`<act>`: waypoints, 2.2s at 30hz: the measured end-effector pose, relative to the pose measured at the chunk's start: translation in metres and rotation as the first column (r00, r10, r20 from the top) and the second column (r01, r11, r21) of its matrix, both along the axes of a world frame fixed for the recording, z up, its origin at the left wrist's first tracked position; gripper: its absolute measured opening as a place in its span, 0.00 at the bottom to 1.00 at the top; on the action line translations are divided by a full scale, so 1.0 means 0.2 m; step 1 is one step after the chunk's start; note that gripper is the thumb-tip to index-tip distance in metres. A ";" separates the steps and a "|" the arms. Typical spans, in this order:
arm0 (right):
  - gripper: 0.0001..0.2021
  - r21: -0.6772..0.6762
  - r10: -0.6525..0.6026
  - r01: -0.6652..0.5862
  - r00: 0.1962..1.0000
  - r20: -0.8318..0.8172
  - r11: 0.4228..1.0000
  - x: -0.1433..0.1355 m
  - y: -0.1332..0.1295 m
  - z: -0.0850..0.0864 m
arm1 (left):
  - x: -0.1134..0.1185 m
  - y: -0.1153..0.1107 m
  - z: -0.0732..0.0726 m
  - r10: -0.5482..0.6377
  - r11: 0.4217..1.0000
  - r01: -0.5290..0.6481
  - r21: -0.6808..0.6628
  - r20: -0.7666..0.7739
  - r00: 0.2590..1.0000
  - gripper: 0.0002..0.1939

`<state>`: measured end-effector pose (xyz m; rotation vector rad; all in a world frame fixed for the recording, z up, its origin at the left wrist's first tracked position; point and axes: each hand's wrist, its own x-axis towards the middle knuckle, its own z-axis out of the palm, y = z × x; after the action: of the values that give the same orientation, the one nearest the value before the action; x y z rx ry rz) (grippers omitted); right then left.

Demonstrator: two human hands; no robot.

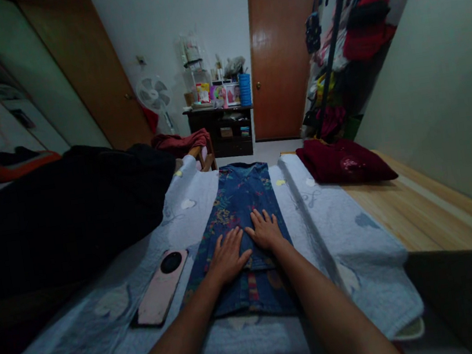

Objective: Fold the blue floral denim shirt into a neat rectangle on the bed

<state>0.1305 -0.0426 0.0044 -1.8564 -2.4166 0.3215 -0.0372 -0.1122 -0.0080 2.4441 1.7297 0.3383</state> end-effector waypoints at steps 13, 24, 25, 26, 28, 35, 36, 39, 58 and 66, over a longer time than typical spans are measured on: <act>0.32 -0.023 0.057 -0.058 0.997 -0.052 0.998 0.03 -0.18 0.03 | -0.01 -0.01 0.03 -0.016 1.000 0.016 0.010 0.019 1.000 0.30; 0.31 -0.041 -0.031 0.031 1.000 0.000 0.999 0.02 -0.02 0.04 | 0.00 -0.01 0.02 -0.039 0.999 0.039 0.023 0.018 0.999 0.27; 0.31 -0.037 -0.036 0.036 0.999 0.009 0.999 0.02 0.01 0.03 | 0.00 -0.01 0.02 -0.040 0.999 0.039 0.028 0.019 0.999 0.27; 0.30 -0.032 -0.041 0.042 0.999 0.015 0.999 0.02 0.03 0.03 | -0.01 -0.01 0.01 -0.040 0.999 0.039 0.031 0.020 0.999 0.27; 0.30 -0.020 -0.057 0.057 0.998 0.025 0.998 0.02 0.07 0.02 | -0.01 -0.01 0.01 -0.039 0.999 0.039 0.037 0.023 0.999 0.27; 0.30 0.003 -0.120 0.120 0.992 0.025 0.993 0.01 0.17 -0.02 | -0.01 -0.02 0.02 -0.044 0.998 0.042 0.049 0.039 0.998 0.26; 0.30 0.011 -0.123 0.123 0.992 0.021 0.992 0.01 0.18 -0.02 | -0.01 -0.02 0.03 -0.043 0.998 0.042 0.048 0.038 0.998 0.26; 0.30 0.051 -0.123 0.122 0.992 0.012 0.991 0.01 0.18 -0.04 | -0.01 -0.02 0.03 -0.043 0.998 0.041 0.042 0.039 0.998 0.26; 0.30 0.053 -0.024 0.023 0.999 0.021 0.998 0.01 -0.10 0.00 | -0.01 -0.01 0.00 -0.041 0.998 0.039 0.040 0.037 0.998 0.27; 0.31 0.006 0.028 -0.028 1.000 0.005 1.000 0.03 -0.22 0.01 | 0.00 -0.01 0.01 -0.003 1.000 0.002 0.025 0.029 1.000 0.30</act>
<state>0.1358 -0.0862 0.0059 -1.8242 -2.4458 0.3117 -0.0375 -0.1144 -0.0063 2.4457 1.7205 0.3957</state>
